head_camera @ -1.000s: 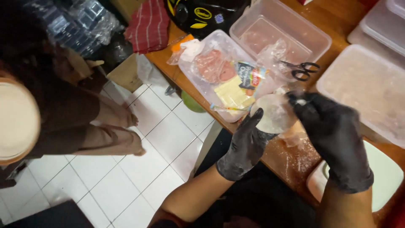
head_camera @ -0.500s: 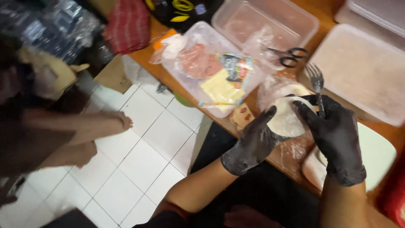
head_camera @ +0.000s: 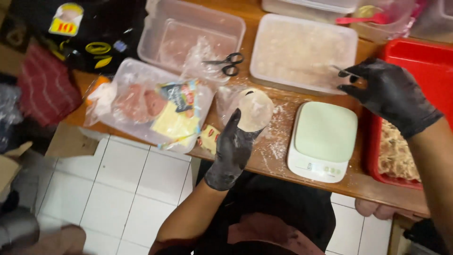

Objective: The person places a round dough wrapper on a digital scale, adds a portion of filling with a fork, and folds the wrapper to enclose the filling. The process is repeated for multiple units, which are placed on a red tray.

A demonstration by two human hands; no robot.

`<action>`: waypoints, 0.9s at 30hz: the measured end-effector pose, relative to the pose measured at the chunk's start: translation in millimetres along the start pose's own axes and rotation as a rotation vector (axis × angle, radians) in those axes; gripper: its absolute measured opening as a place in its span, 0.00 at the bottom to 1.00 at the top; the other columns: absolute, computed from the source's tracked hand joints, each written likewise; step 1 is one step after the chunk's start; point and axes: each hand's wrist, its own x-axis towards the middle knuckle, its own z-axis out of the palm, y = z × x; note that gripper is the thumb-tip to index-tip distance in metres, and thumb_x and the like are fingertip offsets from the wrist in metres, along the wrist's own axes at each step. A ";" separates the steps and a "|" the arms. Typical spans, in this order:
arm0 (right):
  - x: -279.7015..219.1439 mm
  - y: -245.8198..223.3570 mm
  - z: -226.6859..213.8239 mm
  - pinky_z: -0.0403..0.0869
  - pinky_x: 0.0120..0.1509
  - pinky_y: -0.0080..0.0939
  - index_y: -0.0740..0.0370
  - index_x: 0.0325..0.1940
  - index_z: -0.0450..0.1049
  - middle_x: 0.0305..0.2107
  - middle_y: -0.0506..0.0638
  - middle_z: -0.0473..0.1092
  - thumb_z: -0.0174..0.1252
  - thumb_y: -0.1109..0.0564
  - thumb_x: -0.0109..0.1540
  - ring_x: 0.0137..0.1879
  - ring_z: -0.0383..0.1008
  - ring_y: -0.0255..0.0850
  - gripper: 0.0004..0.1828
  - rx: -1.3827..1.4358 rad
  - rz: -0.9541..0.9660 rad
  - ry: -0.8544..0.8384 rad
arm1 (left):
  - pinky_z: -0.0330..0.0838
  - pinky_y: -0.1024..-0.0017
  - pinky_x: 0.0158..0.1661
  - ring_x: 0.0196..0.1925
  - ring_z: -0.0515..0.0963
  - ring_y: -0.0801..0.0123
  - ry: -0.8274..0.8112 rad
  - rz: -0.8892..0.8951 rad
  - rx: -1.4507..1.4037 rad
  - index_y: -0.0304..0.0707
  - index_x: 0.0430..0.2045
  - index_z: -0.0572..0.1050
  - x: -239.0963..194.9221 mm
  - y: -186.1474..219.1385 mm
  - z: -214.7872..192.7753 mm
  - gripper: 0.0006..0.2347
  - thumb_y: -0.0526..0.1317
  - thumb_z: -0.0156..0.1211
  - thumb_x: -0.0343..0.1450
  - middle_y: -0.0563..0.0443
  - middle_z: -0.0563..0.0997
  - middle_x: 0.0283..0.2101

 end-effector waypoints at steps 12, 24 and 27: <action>-36.1 51.2 37.3 0.69 0.17 0.49 0.39 0.65 0.65 0.65 0.36 0.64 0.48 0.43 0.64 0.19 0.74 0.53 0.24 -0.410 -0.182 -0.105 | 0.53 0.56 0.69 0.67 0.64 0.48 -0.298 -0.153 -0.016 0.29 0.61 0.63 30.8 -84.6 6.5 0.23 0.44 0.50 0.72 0.32 0.66 0.64; -23.0 42.7 28.6 0.72 0.41 0.36 0.53 0.67 0.66 0.31 0.42 0.71 0.54 0.47 0.60 0.32 0.75 0.40 0.31 -0.878 -0.428 0.027 | 0.69 0.49 0.58 0.58 0.75 0.47 -0.031 -0.138 0.036 0.35 0.55 0.72 4.9 -82.9 27.3 0.19 0.43 0.59 0.70 0.37 0.77 0.55; -7.6 47.7 -3.8 0.71 0.14 0.39 0.57 0.63 0.60 0.19 0.46 0.69 0.45 0.45 0.68 0.14 0.67 0.39 0.22 -0.370 -0.047 -0.202 | 0.57 0.59 0.68 0.64 0.68 0.51 -0.139 -0.108 0.082 0.25 0.60 0.64 -1.2 -81.1 27.3 0.25 0.45 0.49 0.70 0.33 0.69 0.61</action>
